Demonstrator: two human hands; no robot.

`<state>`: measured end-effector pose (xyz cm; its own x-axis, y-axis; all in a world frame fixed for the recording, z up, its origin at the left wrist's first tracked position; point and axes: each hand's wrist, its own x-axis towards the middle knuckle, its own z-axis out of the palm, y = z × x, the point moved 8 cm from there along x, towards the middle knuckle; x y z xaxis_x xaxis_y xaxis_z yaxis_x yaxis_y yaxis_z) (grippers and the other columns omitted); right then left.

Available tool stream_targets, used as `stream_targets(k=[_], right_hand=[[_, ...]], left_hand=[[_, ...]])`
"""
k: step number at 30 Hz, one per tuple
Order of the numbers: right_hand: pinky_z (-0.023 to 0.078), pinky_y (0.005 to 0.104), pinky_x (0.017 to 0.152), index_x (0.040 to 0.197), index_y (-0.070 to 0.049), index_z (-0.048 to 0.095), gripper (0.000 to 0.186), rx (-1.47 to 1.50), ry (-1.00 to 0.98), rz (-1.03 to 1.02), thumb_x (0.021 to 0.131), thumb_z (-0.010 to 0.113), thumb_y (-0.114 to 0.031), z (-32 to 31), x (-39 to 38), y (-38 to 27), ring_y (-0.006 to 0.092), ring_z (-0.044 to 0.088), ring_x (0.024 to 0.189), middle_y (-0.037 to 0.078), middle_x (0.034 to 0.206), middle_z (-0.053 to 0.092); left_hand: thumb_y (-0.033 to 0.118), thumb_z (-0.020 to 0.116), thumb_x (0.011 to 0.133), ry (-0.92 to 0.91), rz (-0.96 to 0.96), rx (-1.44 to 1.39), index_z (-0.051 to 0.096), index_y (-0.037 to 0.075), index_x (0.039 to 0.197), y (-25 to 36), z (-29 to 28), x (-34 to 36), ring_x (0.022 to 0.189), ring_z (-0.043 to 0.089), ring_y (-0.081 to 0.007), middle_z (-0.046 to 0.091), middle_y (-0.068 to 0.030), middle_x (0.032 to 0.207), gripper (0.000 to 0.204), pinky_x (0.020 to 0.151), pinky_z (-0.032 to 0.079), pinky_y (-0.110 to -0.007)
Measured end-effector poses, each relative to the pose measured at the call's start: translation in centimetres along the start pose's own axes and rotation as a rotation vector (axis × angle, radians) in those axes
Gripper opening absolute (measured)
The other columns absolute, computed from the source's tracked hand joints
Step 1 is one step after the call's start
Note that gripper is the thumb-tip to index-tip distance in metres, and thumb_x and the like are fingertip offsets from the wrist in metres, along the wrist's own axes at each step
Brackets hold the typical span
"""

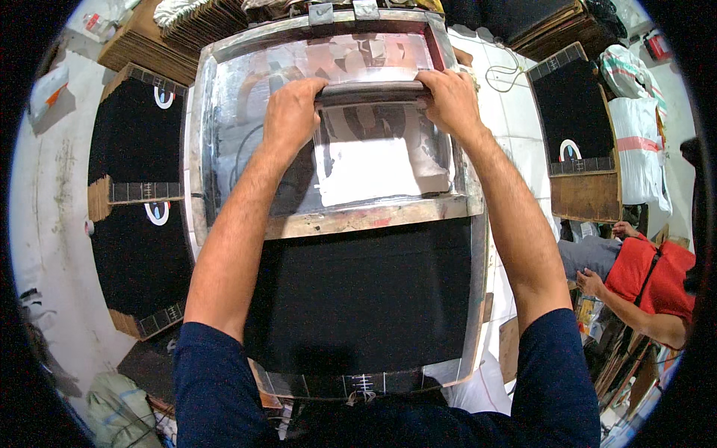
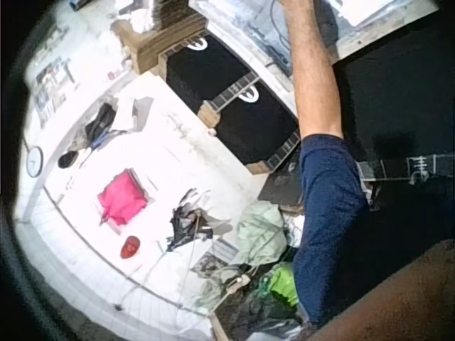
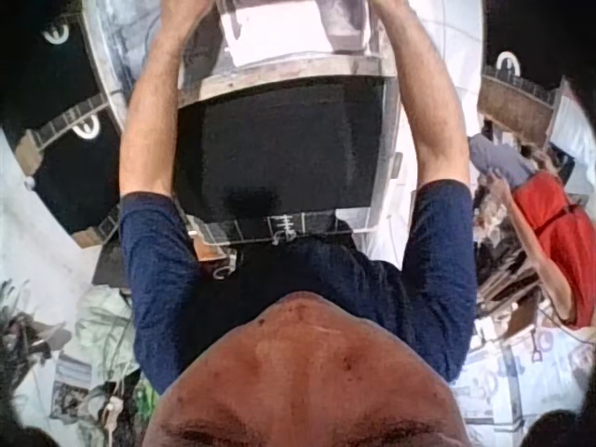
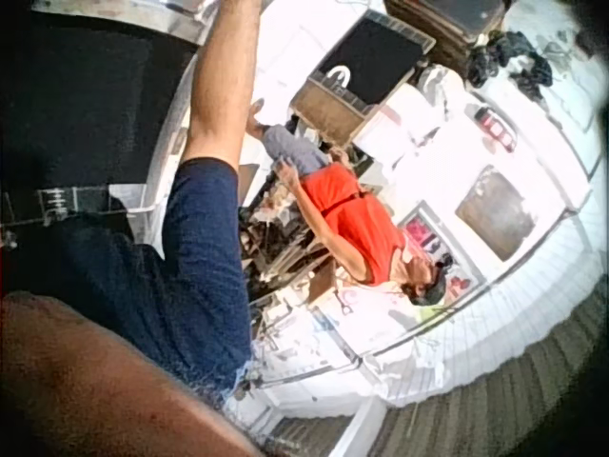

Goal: The person stirs white ink in a container, then uses a squeegee to pull ink across a screen-printing frame onto a black skateboard deck. The person repeatedly lifts the frame to reveal the printed design and repositions the deck for subsequent prints.

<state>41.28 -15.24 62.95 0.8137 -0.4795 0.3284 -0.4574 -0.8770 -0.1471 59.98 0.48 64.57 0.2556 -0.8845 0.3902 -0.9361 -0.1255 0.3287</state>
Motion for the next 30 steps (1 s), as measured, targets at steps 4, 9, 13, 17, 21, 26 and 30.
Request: stream_targets(k=[4,9,13,17,21,26,30], right_hand=[[0.050,0.0442,0.088,0.100,-0.007,0.067,0.026,-0.014,-0.070,0.018,0.075,0.073,-0.001,0.6,-1.9,0.2,0.0325,0.064,0.098,0.010,0.096,0.070],[0.045,0.0451,0.081,0.100,-0.010,0.064,0.027,0.022,-0.084,0.013,0.078,0.064,0.005,-2.3,-9.6,-3.4,0.0331,0.059,0.094,0.009,0.092,0.062],[0.046,0.0434,0.084,0.102,-0.010,0.064,0.034,0.062,-0.089,0.064,0.073,0.063,0.009,-3.6,-14.6,-5.7,0.0320,0.058,0.095,0.009,0.095,0.061],[0.046,0.0427,0.089,0.104,-0.010,0.064,0.035,0.011,-0.119,0.073,0.074,0.067,0.005,-4.4,-15.8,-6.2,0.0300,0.058,0.099,0.008,0.100,0.062],[0.043,0.0443,0.093,0.113,-0.013,0.064,0.038,-0.103,-0.091,0.090,0.079,0.066,0.003,-5.5,-15.0,-7.1,0.0277,0.058,0.107,0.006,0.107,0.063],[0.042,0.0433,0.096,0.116,-0.014,0.065,0.032,0.087,0.077,0.029,0.086,0.067,-0.007,-5.4,-14.0,-10.7,0.0257,0.059,0.106,0.004,0.108,0.063],[0.042,0.0420,0.094,0.113,-0.015,0.066,0.028,0.016,0.063,0.024,0.087,0.061,-0.006,-3.7,-13.7,-11.3,0.0248,0.058,0.102,0.005,0.104,0.063]], left_hand=[[-0.006,0.069,0.073,-0.043,0.002,0.005,0.071,0.004,0.112,0.5,1.3,-1.7,0.098,0.069,-0.0370,0.073,-0.0159,0.104,0.040,0.087,0.055,-0.045],[-0.011,0.063,0.074,-0.058,-0.018,-0.079,0.070,0.002,0.106,5.4,-0.7,-8.8,0.096,0.068,-0.0347,0.072,-0.0149,0.099,0.035,0.082,0.056,-0.045],[-0.015,0.064,0.072,-0.043,-0.018,-0.094,0.067,0.000,0.108,9.1,-2.3,-13.5,0.098,0.067,-0.0345,0.070,-0.0153,0.099,0.039,0.088,0.058,-0.042],[-0.013,0.067,0.074,-0.054,0.019,-0.053,0.065,0.000,0.115,9.5,-1.8,-14.7,0.104,0.067,-0.0328,0.071,-0.0141,0.107,0.043,0.096,0.057,-0.041],[-0.002,0.075,0.077,0.021,0.001,-0.094,0.058,-0.001,0.134,7.9,-2.1,-16.0,0.120,0.061,-0.0368,0.065,-0.0188,0.127,0.060,0.111,0.046,-0.046],[0.049,0.084,0.077,0.101,-0.264,0.113,0.048,-0.001,0.147,3.7,-3.5,-20.1,0.131,0.054,-0.0375,0.060,-0.0220,0.135,0.092,0.119,0.031,-0.058],[0.054,0.082,0.076,0.021,-0.124,0.086,0.064,0.000,0.124,2.8,-2.5,-20.8,0.117,0.060,-0.0324,0.065,-0.0147,0.118,0.075,0.116,0.033,-0.058]])
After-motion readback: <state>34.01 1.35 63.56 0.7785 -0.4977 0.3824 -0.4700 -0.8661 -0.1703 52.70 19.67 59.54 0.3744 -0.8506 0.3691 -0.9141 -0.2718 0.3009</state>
